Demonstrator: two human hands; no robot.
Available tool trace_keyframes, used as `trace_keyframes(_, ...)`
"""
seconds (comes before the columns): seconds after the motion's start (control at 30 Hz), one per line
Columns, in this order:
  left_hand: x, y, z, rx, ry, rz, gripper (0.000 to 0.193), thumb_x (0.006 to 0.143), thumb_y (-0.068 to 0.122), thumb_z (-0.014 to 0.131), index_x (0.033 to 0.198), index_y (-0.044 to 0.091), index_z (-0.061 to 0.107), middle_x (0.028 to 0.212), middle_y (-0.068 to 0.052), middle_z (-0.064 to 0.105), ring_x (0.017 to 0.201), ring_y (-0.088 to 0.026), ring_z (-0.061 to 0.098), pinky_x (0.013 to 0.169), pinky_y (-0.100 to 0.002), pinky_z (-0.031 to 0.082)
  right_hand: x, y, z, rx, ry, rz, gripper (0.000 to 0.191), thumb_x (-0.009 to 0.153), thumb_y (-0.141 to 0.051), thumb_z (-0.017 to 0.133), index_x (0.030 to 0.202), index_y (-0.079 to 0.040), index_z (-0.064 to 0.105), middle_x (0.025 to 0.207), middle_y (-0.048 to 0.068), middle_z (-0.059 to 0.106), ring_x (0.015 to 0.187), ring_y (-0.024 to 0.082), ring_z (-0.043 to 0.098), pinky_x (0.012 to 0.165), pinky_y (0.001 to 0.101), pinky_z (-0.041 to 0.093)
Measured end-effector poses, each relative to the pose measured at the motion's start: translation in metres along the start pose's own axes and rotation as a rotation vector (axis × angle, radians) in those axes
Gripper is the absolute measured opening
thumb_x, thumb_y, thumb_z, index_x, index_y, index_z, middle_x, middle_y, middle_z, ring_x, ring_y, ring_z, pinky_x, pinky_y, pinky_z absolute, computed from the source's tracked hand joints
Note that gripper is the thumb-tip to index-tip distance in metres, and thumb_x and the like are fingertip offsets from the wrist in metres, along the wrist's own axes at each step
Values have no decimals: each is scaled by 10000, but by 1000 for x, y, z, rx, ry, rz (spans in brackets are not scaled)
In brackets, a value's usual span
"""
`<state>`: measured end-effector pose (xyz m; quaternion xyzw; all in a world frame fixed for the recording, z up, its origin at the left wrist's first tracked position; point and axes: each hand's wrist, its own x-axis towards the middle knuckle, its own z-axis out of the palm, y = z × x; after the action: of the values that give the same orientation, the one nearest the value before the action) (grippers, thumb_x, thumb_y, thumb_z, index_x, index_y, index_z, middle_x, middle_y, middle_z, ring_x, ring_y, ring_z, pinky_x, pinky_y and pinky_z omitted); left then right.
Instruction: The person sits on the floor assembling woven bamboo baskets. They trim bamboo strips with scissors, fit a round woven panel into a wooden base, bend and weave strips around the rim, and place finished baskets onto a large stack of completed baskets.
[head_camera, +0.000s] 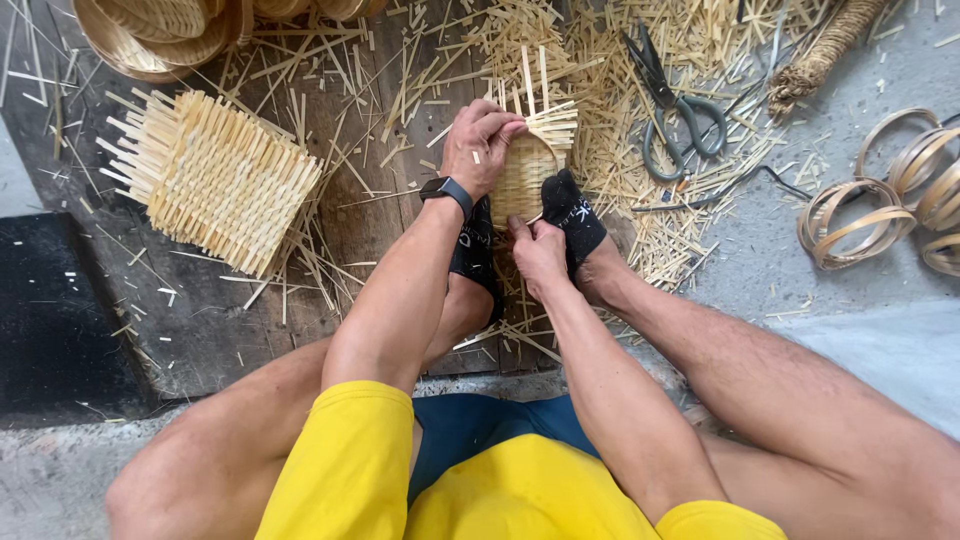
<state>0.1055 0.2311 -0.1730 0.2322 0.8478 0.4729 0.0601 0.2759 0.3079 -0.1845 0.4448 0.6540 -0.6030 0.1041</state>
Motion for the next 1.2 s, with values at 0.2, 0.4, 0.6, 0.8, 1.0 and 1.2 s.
trace_keyframes(0.2, -11, 13, -1, -71, 11, -62, 167, 926, 243, 754, 1069, 169, 797, 1091, -43, 706, 984, -234, 692, 835, -351, 576, -5, -3, -5, 309, -118, 155, 303, 982, -266, 692, 964, 36, 672, 732, 21, 629, 572, 98, 495, 502, 272, 386)
trace_keyframes(0.4, -7, -3, 5, 42, 20, 1, 147, 928, 258, 770, 1019, 155, 821, 984, -27, 719, 920, -267, 636, 851, -370, 538, -1, 9, 2, 71, 19, -21, 298, 994, -263, 699, 907, 21, 721, 733, -2, 646, 630, 53, 463, 530, 249, 404)
trace_keyframes(0.6, 4, -5, 9, -63, -45, -256, 149, 885, 268, 794, 942, 135, 829, 848, -52, 748, 832, -217, 651, 778, -342, 529, -9, -25, -13, 51, -99, 185, 398, 1033, -326, 672, 864, 35, 665, 645, 49, 610, 537, 148, 511, 486, 318, 380)
trace_keyframes(0.8, 10, -4, 11, -241, -73, -491, 205, 838, 301, 814, 923, 115, 831, 798, -33, 801, 683, -91, 710, 641, -252, 563, 40, -83, -59, -209, 211, -448, 190, 863, -151, 857, 991, -30, 787, 813, 31, 746, 681, 95, 667, 629, 238, 547)
trace_keyframes(1.0, 15, -20, 14, -454, -97, -504, 189, 867, 242, 819, 927, 63, 828, 778, -20, 780, 661, -62, 656, 604, -228, 523, 94, -80, -54, 223, -21, -48, 153, 779, -117, 887, 833, -7, 795, 792, 66, 779, 650, 92, 672, 609, 237, 530)
trace_keyframes(1.2, 18, -17, 9, -643, -137, -555, 237, 879, 253, 829, 962, 37, 778, 814, -20, 743, 718, -73, 636, 634, -222, 505, 88, -97, -71, 22, -91, -44, 223, 785, -200, 909, 862, -20, 803, 805, 88, 767, 624, 86, 644, 579, 252, 517)
